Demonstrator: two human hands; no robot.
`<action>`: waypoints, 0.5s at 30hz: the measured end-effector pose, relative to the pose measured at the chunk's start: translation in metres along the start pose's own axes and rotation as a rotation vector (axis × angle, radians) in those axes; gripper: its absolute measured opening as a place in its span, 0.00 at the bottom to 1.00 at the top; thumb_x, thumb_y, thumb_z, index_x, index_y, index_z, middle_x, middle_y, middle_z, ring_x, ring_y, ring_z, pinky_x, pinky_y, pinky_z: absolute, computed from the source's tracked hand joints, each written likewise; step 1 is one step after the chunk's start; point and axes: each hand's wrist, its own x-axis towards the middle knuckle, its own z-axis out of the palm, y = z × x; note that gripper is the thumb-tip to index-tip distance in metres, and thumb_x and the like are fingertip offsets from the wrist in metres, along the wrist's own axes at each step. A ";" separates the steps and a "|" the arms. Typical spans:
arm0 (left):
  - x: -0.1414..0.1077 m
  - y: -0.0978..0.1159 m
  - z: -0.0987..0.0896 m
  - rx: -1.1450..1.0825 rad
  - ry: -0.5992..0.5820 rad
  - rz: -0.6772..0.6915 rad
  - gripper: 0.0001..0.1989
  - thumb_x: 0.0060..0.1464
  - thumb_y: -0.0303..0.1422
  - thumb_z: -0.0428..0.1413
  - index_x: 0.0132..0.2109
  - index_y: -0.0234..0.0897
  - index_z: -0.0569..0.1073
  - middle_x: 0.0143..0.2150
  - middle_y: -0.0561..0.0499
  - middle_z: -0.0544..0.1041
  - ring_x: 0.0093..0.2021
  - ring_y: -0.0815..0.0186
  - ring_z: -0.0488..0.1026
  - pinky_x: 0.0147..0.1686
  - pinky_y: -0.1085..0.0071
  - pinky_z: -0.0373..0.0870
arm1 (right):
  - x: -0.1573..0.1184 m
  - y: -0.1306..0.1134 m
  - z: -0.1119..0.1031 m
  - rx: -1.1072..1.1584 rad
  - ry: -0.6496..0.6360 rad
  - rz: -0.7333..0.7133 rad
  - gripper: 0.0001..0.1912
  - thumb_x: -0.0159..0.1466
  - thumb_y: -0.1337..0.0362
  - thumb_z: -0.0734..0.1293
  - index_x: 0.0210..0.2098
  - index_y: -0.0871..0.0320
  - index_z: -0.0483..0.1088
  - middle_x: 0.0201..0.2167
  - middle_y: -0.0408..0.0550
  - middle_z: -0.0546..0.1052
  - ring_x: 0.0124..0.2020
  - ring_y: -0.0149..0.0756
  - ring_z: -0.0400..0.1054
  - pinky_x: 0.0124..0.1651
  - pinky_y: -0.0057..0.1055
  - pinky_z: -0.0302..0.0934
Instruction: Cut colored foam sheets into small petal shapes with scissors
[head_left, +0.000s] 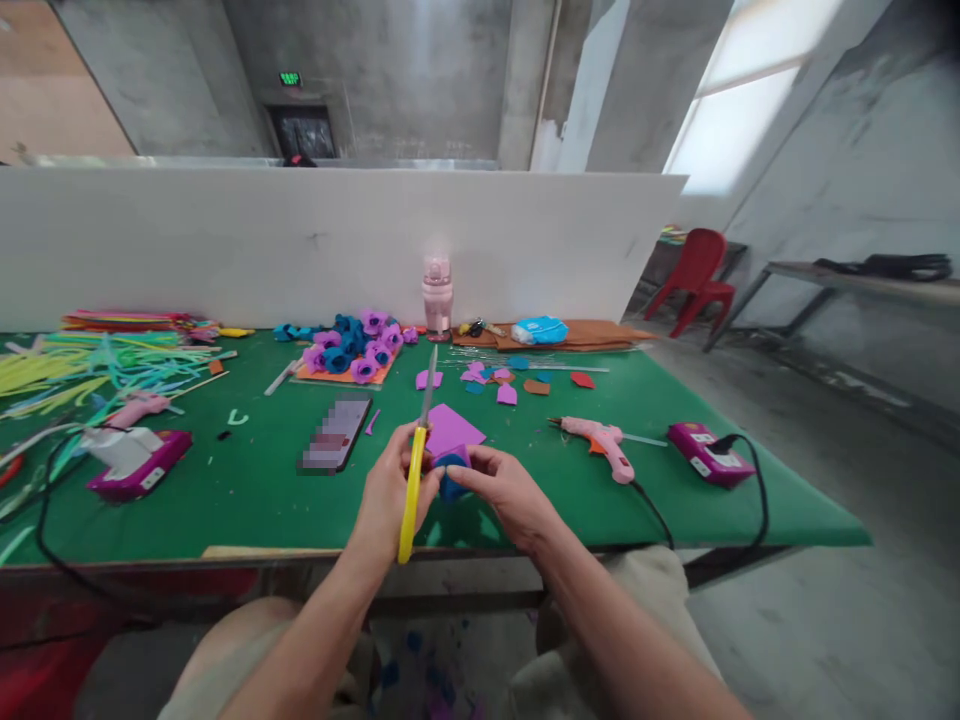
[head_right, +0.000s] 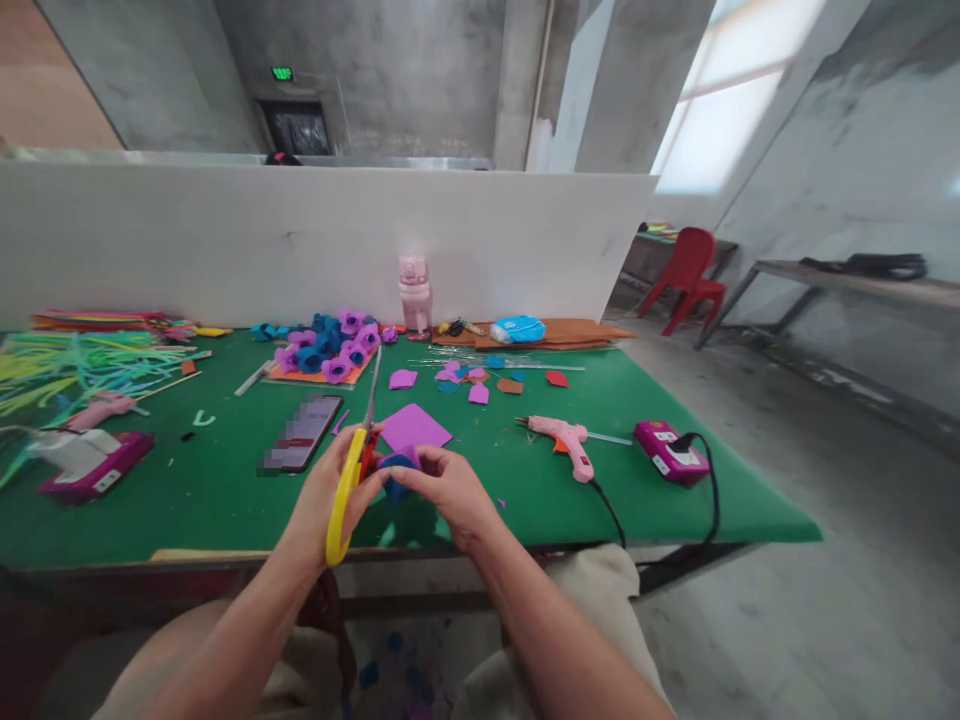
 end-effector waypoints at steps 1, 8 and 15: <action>-0.001 0.000 0.000 0.002 0.011 0.004 0.23 0.46 0.30 0.56 0.52 0.36 0.64 0.31 0.55 0.72 0.34 0.66 0.72 0.37 0.70 0.69 | 0.000 0.002 0.001 0.025 0.003 0.011 0.13 0.49 0.58 0.75 0.32 0.58 0.77 0.31 0.44 0.78 0.31 0.31 0.67 0.38 0.28 0.58; -0.006 0.000 0.000 0.047 0.062 0.015 0.22 0.48 0.31 0.55 0.52 0.36 0.64 0.35 0.53 0.74 0.33 0.67 0.73 0.35 0.71 0.69 | 0.003 0.013 0.008 0.182 0.091 0.081 0.13 0.45 0.59 0.76 0.27 0.60 0.77 0.25 0.42 0.75 0.26 0.28 0.64 0.33 0.27 0.57; -0.009 -0.005 0.001 0.114 0.036 0.062 0.19 0.52 0.32 0.51 0.52 0.37 0.62 0.34 0.53 0.73 0.31 0.67 0.73 0.34 0.72 0.69 | 0.004 0.012 0.008 0.116 0.159 0.015 0.11 0.46 0.60 0.75 0.25 0.61 0.76 0.22 0.42 0.75 0.23 0.27 0.62 0.30 0.26 0.56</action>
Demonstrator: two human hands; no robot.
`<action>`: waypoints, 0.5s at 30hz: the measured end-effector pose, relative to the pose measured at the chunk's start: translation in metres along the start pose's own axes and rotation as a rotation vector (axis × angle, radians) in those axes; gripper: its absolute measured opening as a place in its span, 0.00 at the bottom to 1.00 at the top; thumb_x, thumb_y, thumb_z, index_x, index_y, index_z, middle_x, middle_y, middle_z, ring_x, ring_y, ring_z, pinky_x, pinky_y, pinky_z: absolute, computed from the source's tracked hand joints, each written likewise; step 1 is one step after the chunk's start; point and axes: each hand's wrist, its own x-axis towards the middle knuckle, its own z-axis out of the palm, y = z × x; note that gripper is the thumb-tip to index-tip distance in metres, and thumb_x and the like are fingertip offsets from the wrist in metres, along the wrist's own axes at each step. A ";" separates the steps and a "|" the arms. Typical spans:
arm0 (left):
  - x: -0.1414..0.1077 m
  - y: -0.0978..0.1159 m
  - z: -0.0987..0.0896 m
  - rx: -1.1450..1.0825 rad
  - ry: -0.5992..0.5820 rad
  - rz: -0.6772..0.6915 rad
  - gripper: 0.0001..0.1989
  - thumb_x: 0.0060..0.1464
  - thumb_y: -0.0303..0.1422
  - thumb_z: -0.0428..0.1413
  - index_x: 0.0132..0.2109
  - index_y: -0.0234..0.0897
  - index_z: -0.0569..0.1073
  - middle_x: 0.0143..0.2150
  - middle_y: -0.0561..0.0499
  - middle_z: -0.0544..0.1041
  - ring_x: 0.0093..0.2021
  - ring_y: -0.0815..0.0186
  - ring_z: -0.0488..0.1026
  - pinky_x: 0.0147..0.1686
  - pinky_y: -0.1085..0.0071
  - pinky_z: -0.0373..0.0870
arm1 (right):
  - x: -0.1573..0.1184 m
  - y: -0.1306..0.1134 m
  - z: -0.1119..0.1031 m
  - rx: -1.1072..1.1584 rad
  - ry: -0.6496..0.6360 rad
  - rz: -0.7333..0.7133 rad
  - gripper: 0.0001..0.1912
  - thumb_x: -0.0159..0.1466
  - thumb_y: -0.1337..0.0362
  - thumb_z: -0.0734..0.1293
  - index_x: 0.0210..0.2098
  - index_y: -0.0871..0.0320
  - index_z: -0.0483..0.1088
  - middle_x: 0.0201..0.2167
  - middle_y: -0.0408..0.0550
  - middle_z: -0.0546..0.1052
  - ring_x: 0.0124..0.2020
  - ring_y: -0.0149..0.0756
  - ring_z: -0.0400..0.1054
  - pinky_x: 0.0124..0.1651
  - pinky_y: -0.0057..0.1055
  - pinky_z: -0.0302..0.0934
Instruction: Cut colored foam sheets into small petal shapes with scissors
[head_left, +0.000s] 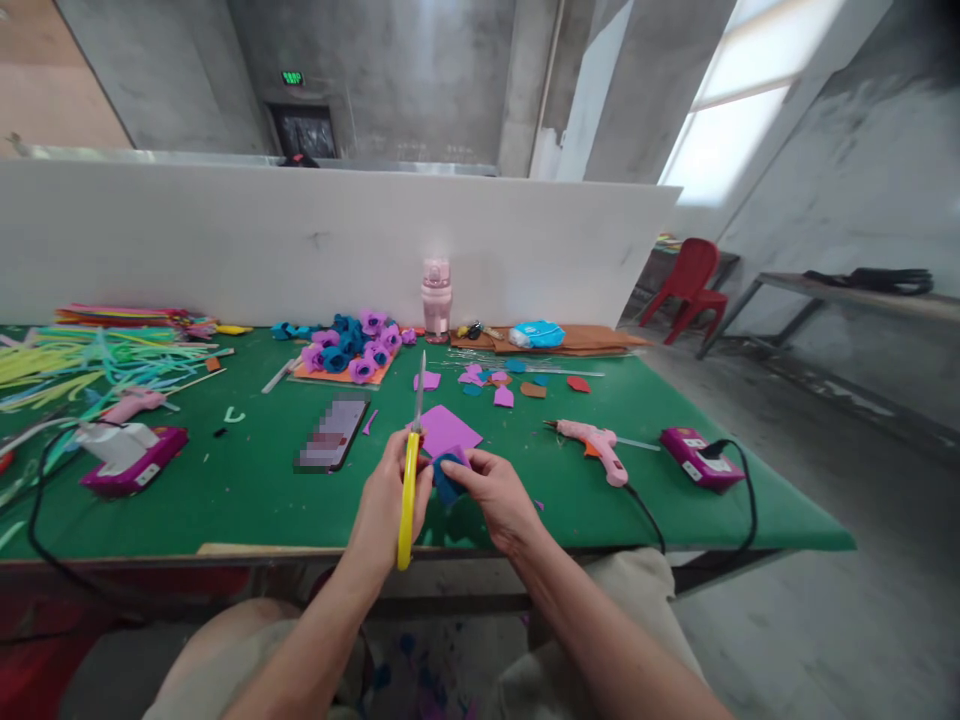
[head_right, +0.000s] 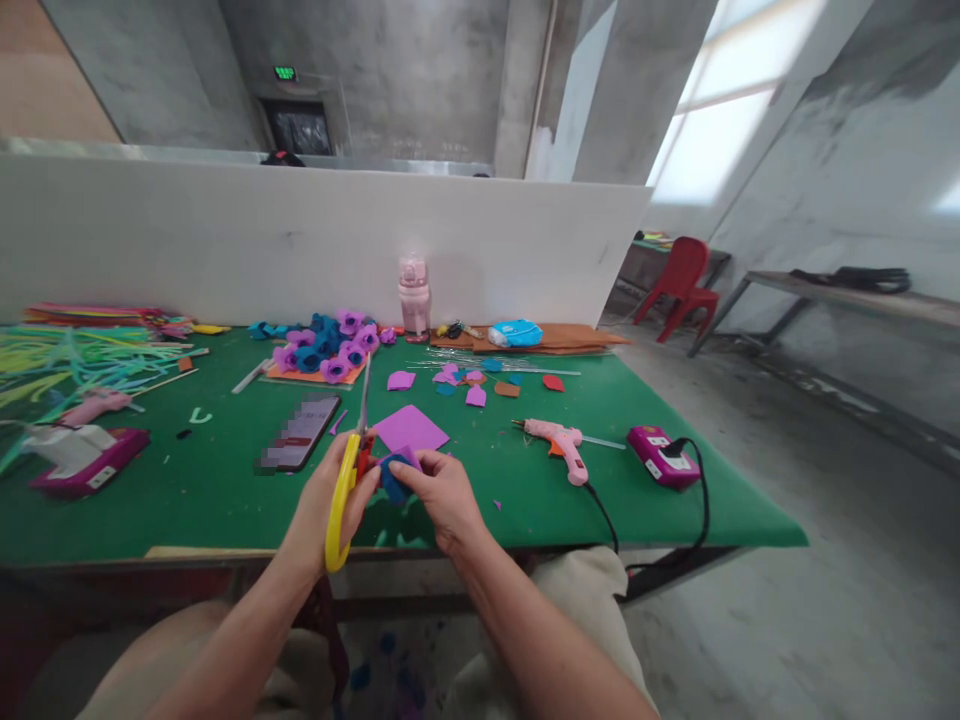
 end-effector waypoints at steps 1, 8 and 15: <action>-0.004 0.001 -0.003 0.012 -0.019 0.004 0.19 0.54 0.32 0.49 0.53 0.38 0.61 0.34 0.53 0.73 0.30 0.68 0.73 0.32 0.73 0.69 | 0.000 -0.001 -0.001 0.014 0.006 0.010 0.12 0.46 0.59 0.75 0.26 0.61 0.77 0.23 0.42 0.75 0.24 0.27 0.63 0.30 0.26 0.56; -0.035 0.015 -0.027 0.246 -0.338 0.015 0.22 0.55 0.26 0.44 0.57 0.39 0.59 0.38 0.49 0.74 0.31 0.66 0.70 0.35 0.71 0.68 | 0.004 -0.020 -0.006 0.210 0.115 0.007 0.13 0.44 0.61 0.77 0.27 0.59 0.76 0.25 0.42 0.78 0.25 0.26 0.66 0.30 0.23 0.59; -0.041 0.007 -0.025 0.524 -0.471 -0.052 0.26 0.56 0.25 0.43 0.62 0.37 0.55 0.50 0.40 0.71 0.43 0.59 0.73 0.42 0.65 0.67 | 0.007 -0.020 -0.008 0.264 0.122 -0.030 0.12 0.44 0.61 0.76 0.28 0.59 0.76 0.25 0.42 0.77 0.24 0.26 0.66 0.28 0.23 0.61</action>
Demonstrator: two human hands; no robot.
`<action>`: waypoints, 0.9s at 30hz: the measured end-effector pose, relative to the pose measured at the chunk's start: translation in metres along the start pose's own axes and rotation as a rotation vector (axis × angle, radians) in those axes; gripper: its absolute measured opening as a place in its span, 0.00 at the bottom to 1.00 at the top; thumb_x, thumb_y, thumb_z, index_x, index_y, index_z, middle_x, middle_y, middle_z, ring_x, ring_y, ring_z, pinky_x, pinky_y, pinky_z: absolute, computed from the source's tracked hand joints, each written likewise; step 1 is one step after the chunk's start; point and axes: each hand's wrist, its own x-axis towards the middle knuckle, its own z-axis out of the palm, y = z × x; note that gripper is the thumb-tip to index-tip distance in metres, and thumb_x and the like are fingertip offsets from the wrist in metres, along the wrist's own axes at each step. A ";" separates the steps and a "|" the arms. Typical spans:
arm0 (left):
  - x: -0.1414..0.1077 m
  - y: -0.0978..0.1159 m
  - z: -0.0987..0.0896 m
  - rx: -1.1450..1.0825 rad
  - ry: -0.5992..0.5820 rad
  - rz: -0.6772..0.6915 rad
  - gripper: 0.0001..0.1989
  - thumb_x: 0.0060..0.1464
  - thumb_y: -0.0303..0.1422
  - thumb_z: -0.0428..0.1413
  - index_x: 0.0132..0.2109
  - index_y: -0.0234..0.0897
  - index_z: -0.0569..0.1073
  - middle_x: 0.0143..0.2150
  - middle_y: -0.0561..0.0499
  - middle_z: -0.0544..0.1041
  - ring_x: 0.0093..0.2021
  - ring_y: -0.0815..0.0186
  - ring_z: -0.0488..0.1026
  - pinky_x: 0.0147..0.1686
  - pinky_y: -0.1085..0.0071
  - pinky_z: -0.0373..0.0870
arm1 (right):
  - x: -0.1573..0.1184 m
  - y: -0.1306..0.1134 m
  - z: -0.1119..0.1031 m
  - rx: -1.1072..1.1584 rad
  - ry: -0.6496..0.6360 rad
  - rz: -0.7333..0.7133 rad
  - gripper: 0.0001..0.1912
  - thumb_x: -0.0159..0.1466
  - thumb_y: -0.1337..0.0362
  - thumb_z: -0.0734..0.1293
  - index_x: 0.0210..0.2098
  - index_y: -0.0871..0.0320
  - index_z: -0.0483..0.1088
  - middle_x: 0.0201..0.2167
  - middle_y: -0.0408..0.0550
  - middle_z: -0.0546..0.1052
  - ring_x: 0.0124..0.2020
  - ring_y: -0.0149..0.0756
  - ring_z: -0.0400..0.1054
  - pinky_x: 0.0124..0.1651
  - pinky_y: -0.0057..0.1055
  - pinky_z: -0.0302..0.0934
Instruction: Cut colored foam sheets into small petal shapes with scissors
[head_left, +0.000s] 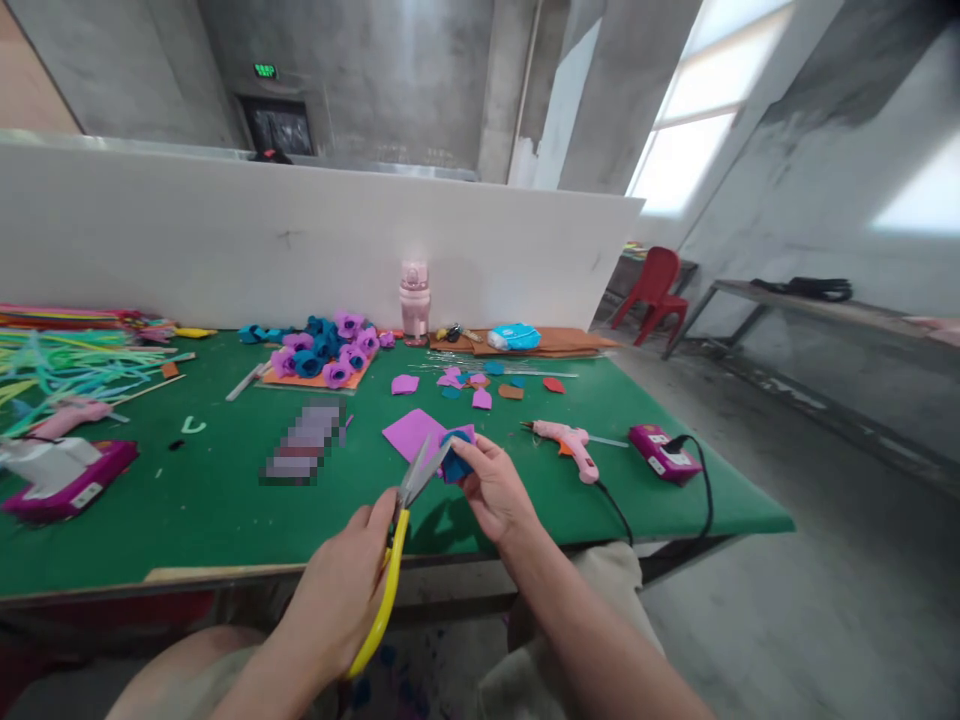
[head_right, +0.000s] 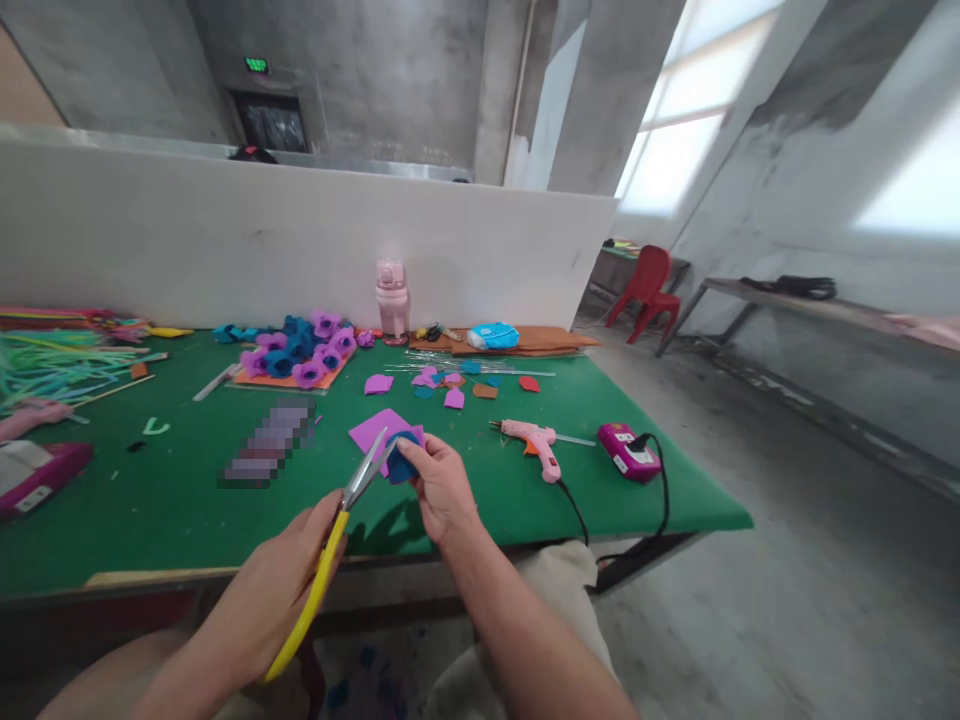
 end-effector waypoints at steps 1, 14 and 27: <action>0.001 0.000 0.001 0.014 -0.010 0.004 0.26 0.56 0.25 0.42 0.62 0.36 0.55 0.51 0.39 0.70 0.43 0.58 0.73 0.42 0.64 0.67 | 0.000 0.001 0.000 -0.002 -0.006 -0.003 0.12 0.44 0.61 0.76 0.28 0.59 0.76 0.25 0.42 0.77 0.23 0.26 0.66 0.27 0.23 0.61; 0.011 0.011 -0.002 0.011 -0.027 0.030 0.26 0.55 0.23 0.42 0.61 0.35 0.56 0.48 0.40 0.73 0.40 0.59 0.74 0.39 0.66 0.68 | -0.004 -0.003 0.001 -0.048 -0.040 -0.029 0.11 0.46 0.62 0.76 0.27 0.59 0.75 0.24 0.41 0.75 0.24 0.26 0.64 0.26 0.22 0.57; 0.013 0.011 -0.002 0.029 -0.033 0.026 0.29 0.54 0.20 0.43 0.63 0.33 0.53 0.49 0.39 0.74 0.43 0.56 0.75 0.42 0.63 0.68 | -0.004 -0.001 0.002 -0.061 -0.026 -0.053 0.12 0.45 0.61 0.76 0.28 0.58 0.75 0.26 0.42 0.76 0.25 0.27 0.63 0.27 0.23 0.57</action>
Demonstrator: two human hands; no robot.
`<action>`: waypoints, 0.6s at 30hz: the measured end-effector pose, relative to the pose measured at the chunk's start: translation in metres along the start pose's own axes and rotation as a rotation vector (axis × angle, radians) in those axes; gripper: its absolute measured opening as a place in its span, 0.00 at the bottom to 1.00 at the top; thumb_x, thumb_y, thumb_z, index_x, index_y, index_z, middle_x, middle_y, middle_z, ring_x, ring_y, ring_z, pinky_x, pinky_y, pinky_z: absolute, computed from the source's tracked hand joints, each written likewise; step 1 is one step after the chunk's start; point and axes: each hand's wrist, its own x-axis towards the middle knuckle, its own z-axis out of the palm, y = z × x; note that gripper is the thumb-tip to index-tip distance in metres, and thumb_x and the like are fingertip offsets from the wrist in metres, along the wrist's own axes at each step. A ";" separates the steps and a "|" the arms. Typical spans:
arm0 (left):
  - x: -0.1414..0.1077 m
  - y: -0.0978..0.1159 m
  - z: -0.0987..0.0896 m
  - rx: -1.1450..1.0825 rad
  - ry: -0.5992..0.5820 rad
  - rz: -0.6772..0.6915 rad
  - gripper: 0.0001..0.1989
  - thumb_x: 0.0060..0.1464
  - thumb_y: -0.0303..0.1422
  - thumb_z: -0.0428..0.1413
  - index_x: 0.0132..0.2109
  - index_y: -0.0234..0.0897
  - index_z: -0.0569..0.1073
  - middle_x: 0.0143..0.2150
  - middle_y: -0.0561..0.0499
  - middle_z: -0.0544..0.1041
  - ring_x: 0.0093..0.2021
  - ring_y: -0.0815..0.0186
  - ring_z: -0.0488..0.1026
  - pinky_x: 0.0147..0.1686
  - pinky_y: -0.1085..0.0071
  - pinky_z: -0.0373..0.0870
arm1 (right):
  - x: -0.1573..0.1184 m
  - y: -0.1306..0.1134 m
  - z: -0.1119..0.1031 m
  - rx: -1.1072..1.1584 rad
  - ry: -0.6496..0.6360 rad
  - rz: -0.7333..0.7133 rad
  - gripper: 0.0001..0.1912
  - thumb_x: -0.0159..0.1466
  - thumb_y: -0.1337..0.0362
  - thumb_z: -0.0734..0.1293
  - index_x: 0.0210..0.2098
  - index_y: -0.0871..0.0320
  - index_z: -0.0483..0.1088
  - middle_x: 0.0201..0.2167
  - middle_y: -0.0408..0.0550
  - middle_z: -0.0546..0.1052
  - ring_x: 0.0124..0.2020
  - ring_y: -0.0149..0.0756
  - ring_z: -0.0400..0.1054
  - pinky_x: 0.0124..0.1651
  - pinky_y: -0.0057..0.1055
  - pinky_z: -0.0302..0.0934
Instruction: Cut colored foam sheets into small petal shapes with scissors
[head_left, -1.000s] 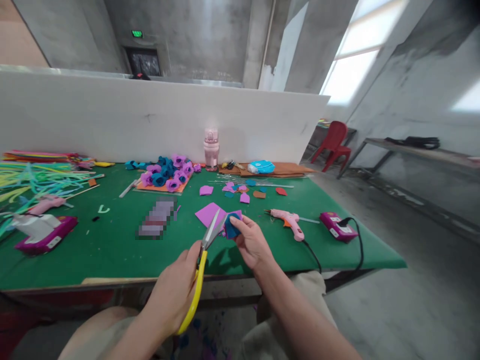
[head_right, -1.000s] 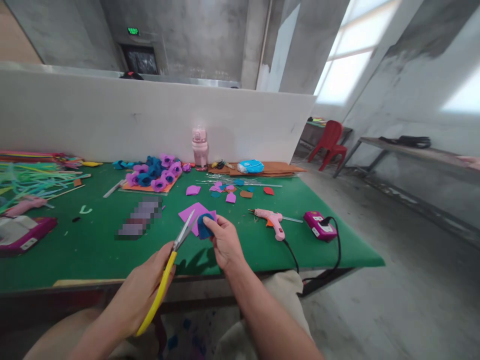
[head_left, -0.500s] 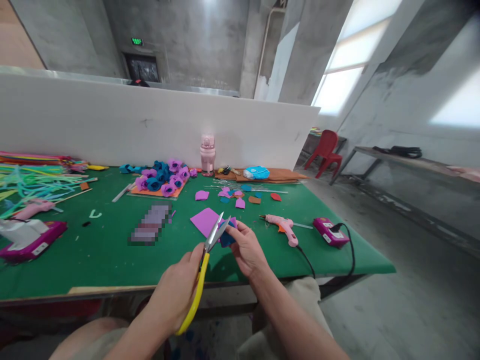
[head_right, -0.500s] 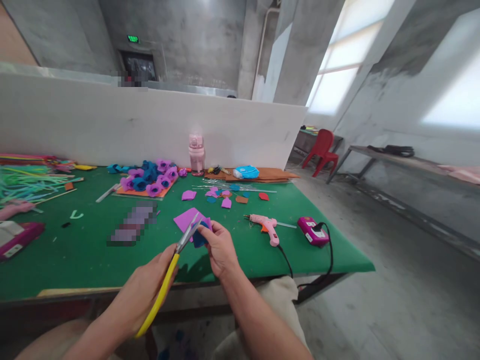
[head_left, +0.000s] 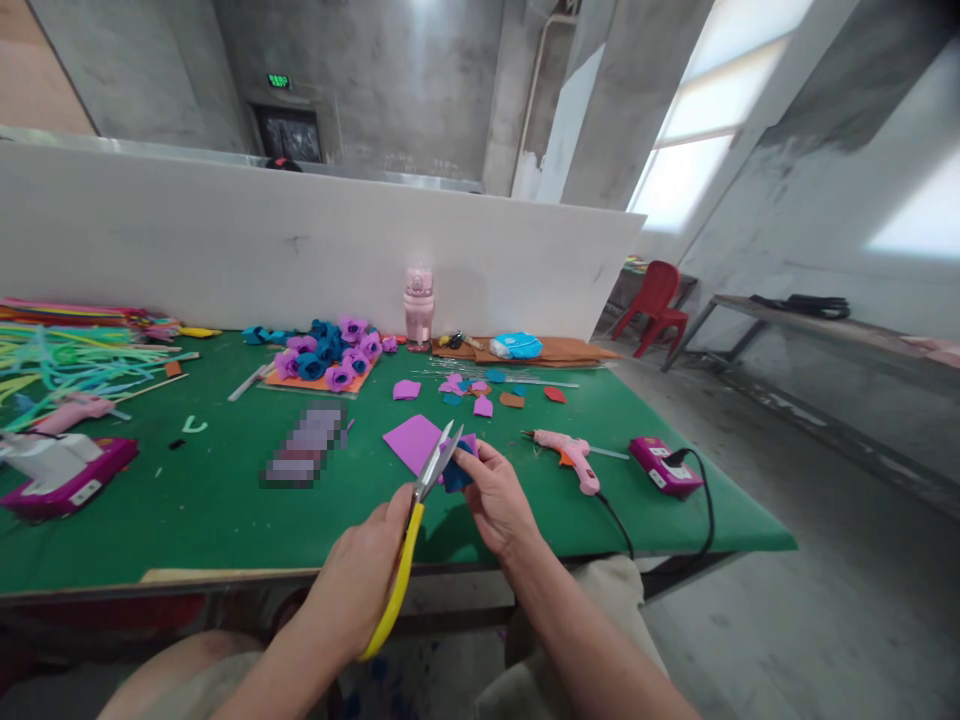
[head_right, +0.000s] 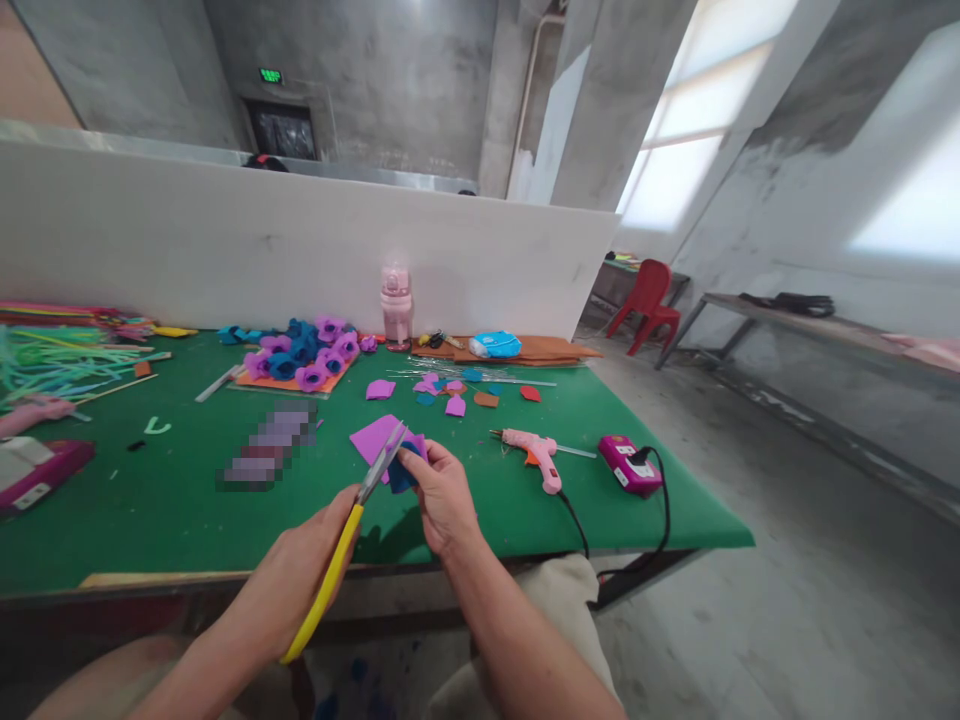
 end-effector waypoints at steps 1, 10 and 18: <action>0.000 0.000 0.000 -0.001 0.001 0.002 0.29 0.53 0.20 0.43 0.63 0.33 0.53 0.49 0.39 0.74 0.43 0.56 0.75 0.42 0.63 0.68 | 0.000 0.000 0.000 0.006 -0.004 0.001 0.12 0.46 0.61 0.76 0.28 0.59 0.75 0.26 0.42 0.76 0.25 0.27 0.63 0.27 0.23 0.57; 0.001 -0.002 0.002 -0.018 0.020 0.011 0.30 0.53 0.19 0.42 0.63 0.35 0.53 0.50 0.39 0.74 0.44 0.56 0.75 0.43 0.62 0.68 | 0.000 0.001 0.000 0.026 -0.019 0.010 0.11 0.46 0.62 0.76 0.28 0.58 0.75 0.27 0.42 0.76 0.25 0.27 0.64 0.28 0.23 0.58; -0.001 -0.004 0.004 -0.034 0.022 0.033 0.29 0.53 0.20 0.42 0.63 0.34 0.52 0.48 0.39 0.75 0.43 0.57 0.75 0.41 0.64 0.68 | 0.000 0.000 -0.001 0.025 -0.037 0.026 0.11 0.46 0.62 0.76 0.28 0.58 0.75 0.27 0.42 0.77 0.25 0.27 0.65 0.28 0.23 0.59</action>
